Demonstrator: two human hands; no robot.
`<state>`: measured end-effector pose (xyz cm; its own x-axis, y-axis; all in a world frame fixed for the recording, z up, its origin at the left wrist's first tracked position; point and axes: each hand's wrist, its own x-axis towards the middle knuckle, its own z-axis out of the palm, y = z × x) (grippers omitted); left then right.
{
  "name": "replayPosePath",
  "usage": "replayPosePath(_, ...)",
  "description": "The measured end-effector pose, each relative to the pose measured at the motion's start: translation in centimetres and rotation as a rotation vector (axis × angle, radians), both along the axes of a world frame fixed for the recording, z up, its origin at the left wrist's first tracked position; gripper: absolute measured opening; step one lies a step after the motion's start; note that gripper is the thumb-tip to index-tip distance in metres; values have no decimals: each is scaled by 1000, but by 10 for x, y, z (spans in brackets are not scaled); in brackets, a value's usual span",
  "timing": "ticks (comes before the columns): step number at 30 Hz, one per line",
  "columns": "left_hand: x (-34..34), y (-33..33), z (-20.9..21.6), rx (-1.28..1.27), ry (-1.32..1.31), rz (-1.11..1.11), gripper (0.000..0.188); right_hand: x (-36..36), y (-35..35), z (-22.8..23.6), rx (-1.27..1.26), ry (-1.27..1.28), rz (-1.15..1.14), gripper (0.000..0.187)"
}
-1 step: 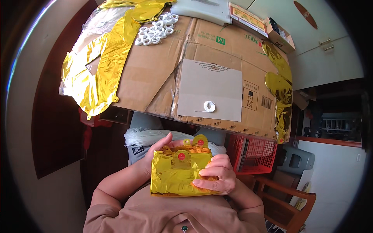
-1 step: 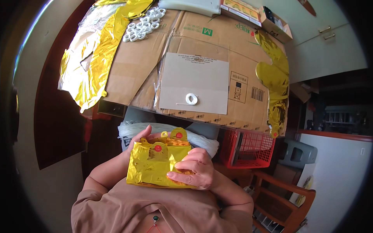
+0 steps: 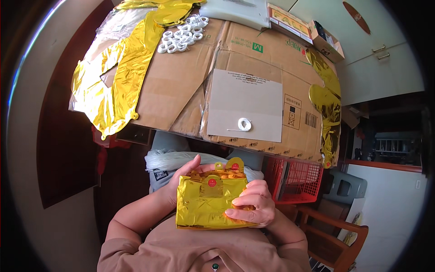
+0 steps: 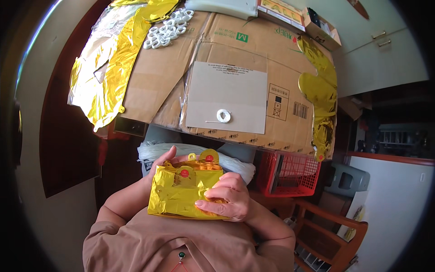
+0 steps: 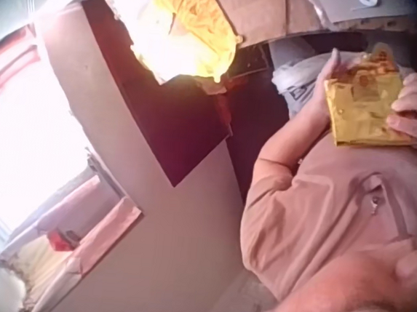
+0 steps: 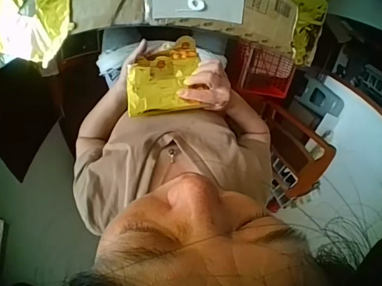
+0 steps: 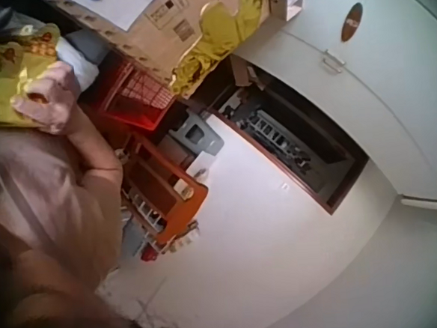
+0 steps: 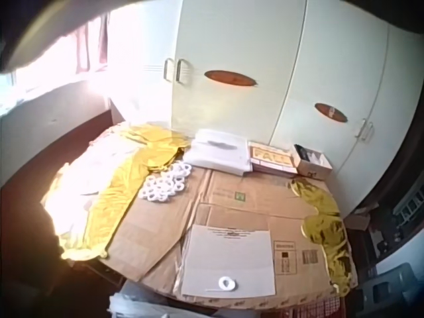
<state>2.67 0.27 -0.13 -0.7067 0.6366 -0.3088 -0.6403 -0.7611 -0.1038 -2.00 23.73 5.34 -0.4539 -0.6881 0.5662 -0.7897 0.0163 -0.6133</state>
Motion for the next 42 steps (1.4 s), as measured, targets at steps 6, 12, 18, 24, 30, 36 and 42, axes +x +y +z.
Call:
replayPosePath(6,8,-3,-11,-104,112,9,68,-2,1,-5,-133,-281,-50,24)
replayPosePath(12,16,13,-11,-137,367,216,68,3,-3,-20,-299,-991,-412,14)
replayPosePath(18,8,14,-2,-410,322,105,63,-8,-14,-22,-409,-1289,-433,20)
replayPosePath(24,-4,26,10,-489,194,162,41,-11,-12,-37,-467,-1417,-402,25)
replayPosePath(30,-5,26,8,-505,207,183,40,-12,-9,-33,-589,-1642,-201,32)
replayPosePath(36,-6,32,2,-550,223,222,38,-10,-10,-43,-558,-1522,-239,29)
replayPosePath(42,-4,36,-9,-694,254,175,38,-11,-2,-50,-562,-1521,-304,26)
